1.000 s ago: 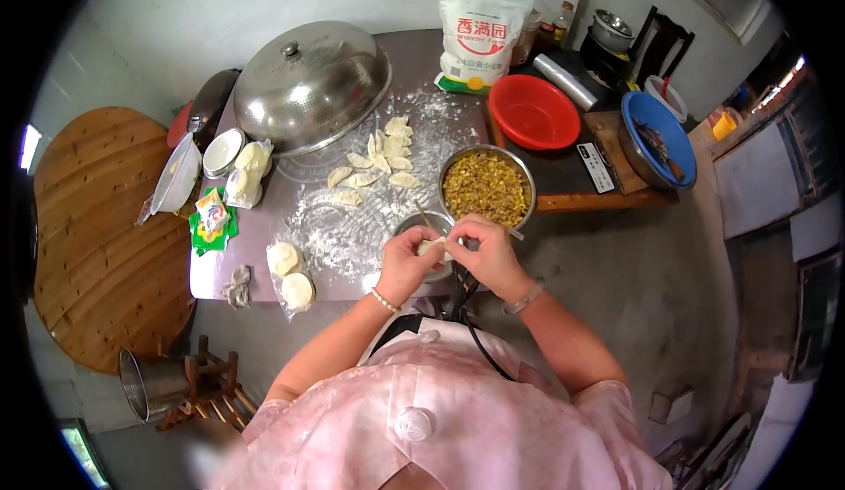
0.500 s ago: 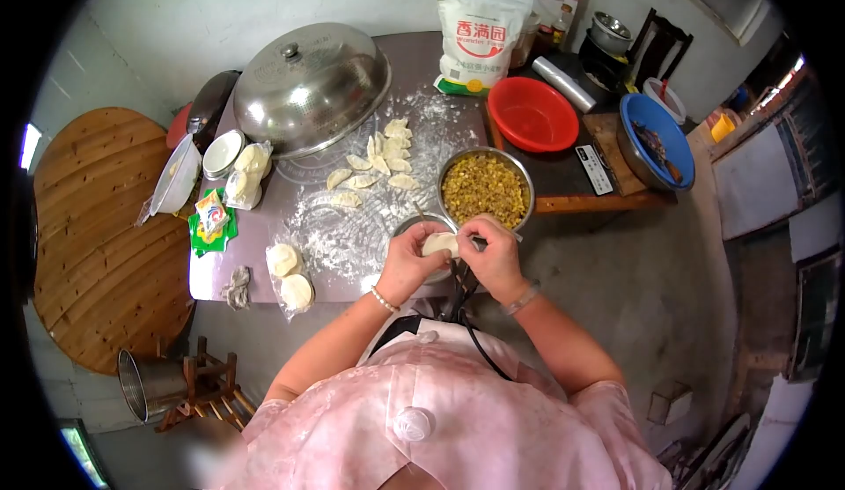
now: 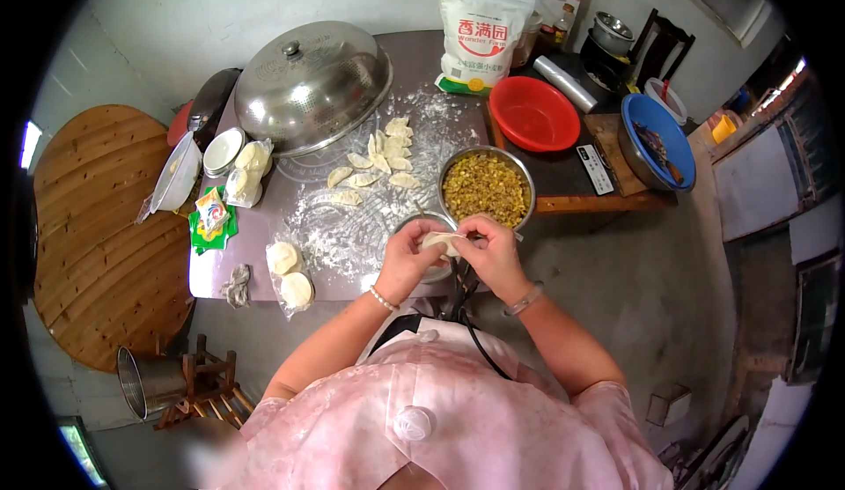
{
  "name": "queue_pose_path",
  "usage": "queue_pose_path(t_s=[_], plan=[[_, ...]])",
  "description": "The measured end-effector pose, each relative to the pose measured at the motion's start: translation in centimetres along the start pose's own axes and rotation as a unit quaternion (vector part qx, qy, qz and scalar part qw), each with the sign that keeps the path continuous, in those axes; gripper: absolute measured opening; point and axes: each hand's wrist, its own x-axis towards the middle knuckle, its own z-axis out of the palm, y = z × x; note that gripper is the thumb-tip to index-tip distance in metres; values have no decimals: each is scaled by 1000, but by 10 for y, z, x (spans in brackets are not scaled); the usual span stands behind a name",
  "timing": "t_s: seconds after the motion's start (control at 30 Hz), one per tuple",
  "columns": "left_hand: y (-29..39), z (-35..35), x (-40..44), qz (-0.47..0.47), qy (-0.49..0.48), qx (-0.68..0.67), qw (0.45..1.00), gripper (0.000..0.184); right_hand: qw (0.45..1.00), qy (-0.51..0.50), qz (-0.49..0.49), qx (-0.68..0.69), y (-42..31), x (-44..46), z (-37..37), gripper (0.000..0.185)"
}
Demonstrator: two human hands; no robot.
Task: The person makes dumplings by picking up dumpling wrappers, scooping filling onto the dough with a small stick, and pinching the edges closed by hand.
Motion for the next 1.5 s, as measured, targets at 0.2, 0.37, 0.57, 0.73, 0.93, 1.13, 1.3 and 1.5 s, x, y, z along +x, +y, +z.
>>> queue_pose_path(t_s=[0.2,0.37,0.57,0.73,0.93,1.13,1.3,1.5], plan=[[-7,-3,0,-4,6,16,1000,14,999,9,45,27,-2,-1,3,9],[-9,-3,2,3,17,36,999,13,998,5,-1,-69,-5,-1,3,10],[-16,-1,0,74,27,165,983,13,994,19,-19,-110,-6,0,6,12],[-21,5,5,151,74,189,968,26,991,30,-49,-120,-7,2,6,9],[-9,9,1,127,21,166,978,40,988,21,-48,-147,-4,0,1,9],[-16,5,1,84,34,131,987,44,999,22,35,-21,-9,-4,-2,11],[-18,7,3,114,30,117,986,47,997,-5,-7,-76,-8,-1,1,15],[-8,5,0,38,29,6,999,41,1000,9,4,-10,-1,1,1,11]])
